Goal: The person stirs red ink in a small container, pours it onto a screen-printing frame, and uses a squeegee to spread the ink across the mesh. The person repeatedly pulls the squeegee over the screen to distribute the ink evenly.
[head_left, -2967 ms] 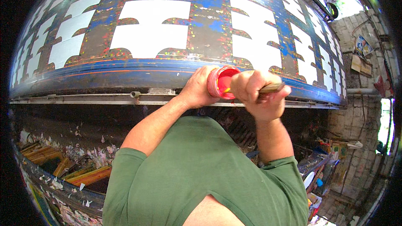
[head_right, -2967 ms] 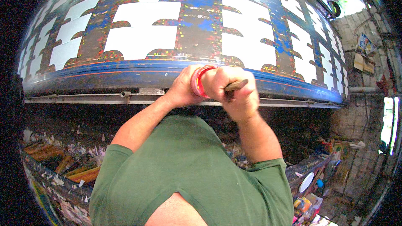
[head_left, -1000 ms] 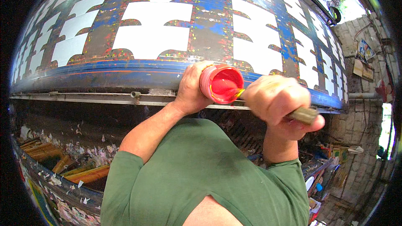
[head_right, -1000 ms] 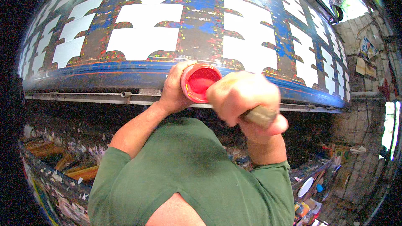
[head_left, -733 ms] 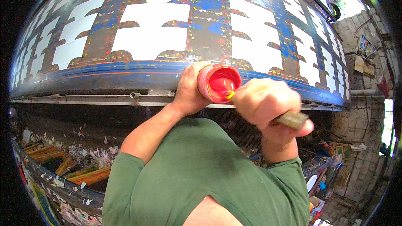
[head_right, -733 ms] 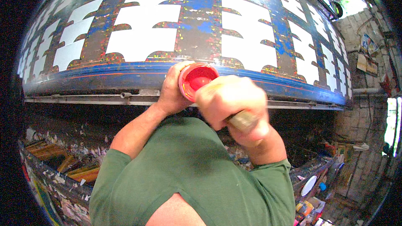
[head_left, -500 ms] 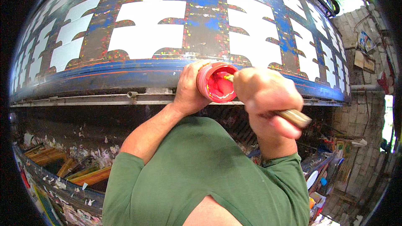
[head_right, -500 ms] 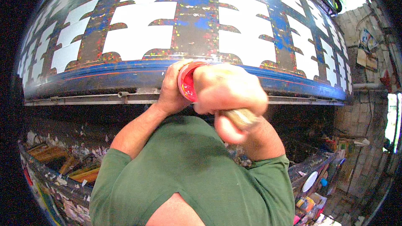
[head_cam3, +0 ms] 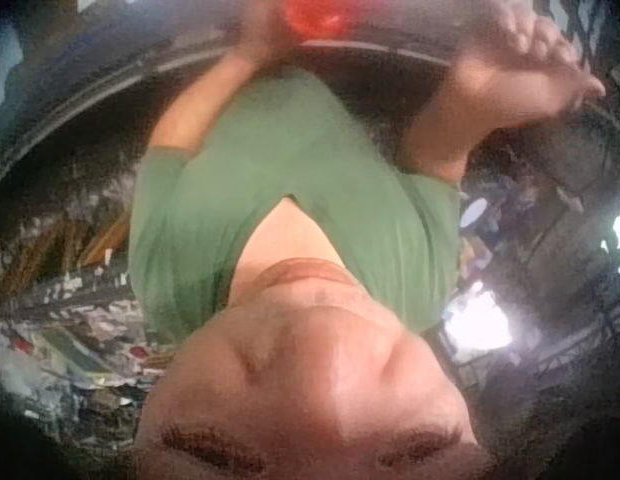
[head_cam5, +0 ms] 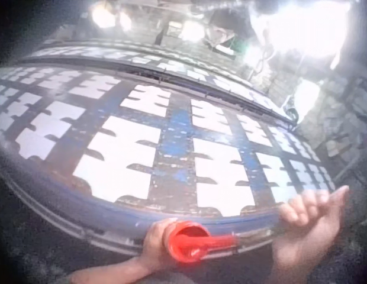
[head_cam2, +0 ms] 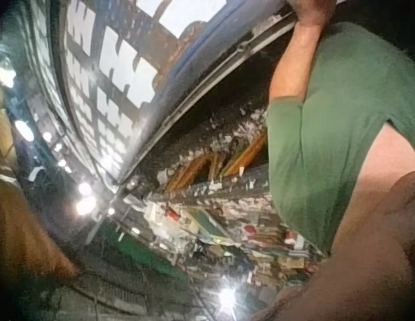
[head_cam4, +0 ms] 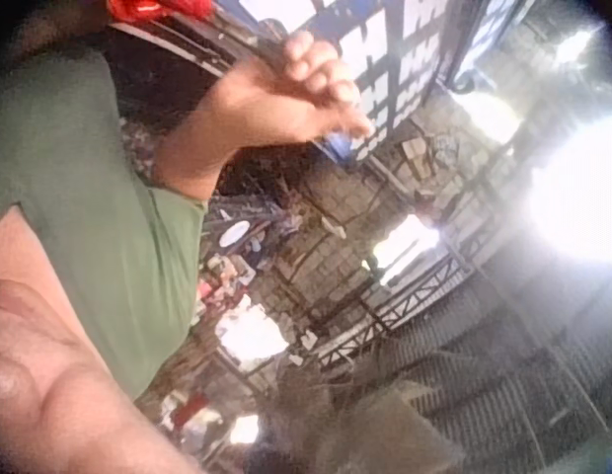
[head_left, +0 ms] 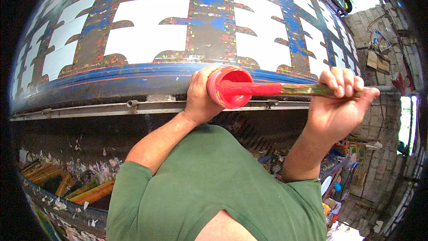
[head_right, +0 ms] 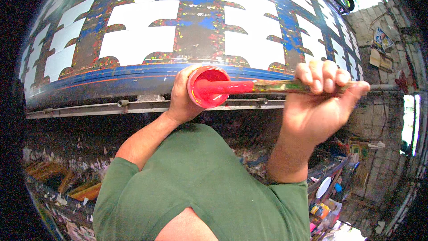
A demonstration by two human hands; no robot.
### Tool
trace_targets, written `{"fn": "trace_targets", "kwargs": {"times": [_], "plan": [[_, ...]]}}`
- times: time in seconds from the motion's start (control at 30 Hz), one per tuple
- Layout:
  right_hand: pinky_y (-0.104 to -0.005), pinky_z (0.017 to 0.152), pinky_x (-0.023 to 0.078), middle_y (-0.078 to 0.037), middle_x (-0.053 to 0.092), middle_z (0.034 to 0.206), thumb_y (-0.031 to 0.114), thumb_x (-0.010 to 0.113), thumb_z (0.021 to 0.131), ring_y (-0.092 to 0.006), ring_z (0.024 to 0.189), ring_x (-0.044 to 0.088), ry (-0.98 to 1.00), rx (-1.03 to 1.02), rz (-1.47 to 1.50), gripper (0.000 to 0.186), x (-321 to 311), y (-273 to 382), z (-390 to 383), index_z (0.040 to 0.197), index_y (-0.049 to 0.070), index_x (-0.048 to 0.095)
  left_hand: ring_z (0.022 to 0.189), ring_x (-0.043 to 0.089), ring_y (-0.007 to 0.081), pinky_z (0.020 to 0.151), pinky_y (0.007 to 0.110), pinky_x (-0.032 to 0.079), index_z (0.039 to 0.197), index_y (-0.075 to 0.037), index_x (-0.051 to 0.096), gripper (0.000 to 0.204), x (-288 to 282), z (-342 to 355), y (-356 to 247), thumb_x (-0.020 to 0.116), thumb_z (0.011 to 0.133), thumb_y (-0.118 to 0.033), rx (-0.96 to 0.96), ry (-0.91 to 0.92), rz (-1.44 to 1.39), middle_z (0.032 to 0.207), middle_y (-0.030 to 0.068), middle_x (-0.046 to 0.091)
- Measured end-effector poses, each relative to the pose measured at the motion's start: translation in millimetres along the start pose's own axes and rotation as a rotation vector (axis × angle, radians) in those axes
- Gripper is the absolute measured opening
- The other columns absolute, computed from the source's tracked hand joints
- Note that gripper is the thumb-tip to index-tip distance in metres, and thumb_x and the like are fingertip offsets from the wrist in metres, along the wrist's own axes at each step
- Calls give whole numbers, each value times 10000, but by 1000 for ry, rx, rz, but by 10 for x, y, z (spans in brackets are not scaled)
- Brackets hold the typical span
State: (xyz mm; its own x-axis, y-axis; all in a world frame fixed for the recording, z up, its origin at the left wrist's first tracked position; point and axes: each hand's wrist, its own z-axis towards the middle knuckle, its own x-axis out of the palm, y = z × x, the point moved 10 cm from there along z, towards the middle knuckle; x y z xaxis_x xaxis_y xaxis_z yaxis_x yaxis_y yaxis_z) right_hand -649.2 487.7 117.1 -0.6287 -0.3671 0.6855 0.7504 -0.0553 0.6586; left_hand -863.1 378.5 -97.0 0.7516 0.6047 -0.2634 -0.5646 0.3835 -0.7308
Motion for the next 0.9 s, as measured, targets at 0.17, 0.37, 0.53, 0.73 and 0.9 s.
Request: {"fn": "trace_targets", "kwargs": {"times": [0.17,0.37,0.53,0.73,0.9], "plan": [[-352,689,439,7,460,793,611,557,1135,-151,728,451,85,-140,2,547,228,206,-55,967,97,640,1234,663,397,1082,511,519,1459,-47,526,959,23,8,-1,1059,689,-251,-7,22,-21,1362,171,673],[-393,569,447,-34,534,706,767,459,1080,-201,615,506,570,-39,-213,776,801,-751,-524,913,36,659,1275,664,344,1116,473,531,1456,-60,594,897,-60,60,-7,1060,715,-259,-37,42,-17,1374,144,675],[-378,533,404,-55,559,643,751,553,1057,-215,536,503,700,-61,-370,771,972,-845,-500,757,43,602,1259,680,332,1099,469,547,1431,-61,602,865,-234,123,-80,1063,737,-294,-18,16,58,1365,136,697],[-381,507,406,-37,514,611,785,514,1063,-223,507,490,803,-20,-194,792,1423,-1154,-628,765,55,586,1269,677,342,1123,473,534,1442,-54,594,842,-685,152,-62,1045,763,-266,4,-101,82,1375,148,690],[-378,484,383,-20,490,637,783,501,1071,-197,511,430,947,-51,-124,705,1654,-1078,-595,855,113,547,1283,647,375,1113,492,516,1479,-52,538,922,-1021,75,-199,1044,734,-247,37,-175,258,1413,164,644]]}}
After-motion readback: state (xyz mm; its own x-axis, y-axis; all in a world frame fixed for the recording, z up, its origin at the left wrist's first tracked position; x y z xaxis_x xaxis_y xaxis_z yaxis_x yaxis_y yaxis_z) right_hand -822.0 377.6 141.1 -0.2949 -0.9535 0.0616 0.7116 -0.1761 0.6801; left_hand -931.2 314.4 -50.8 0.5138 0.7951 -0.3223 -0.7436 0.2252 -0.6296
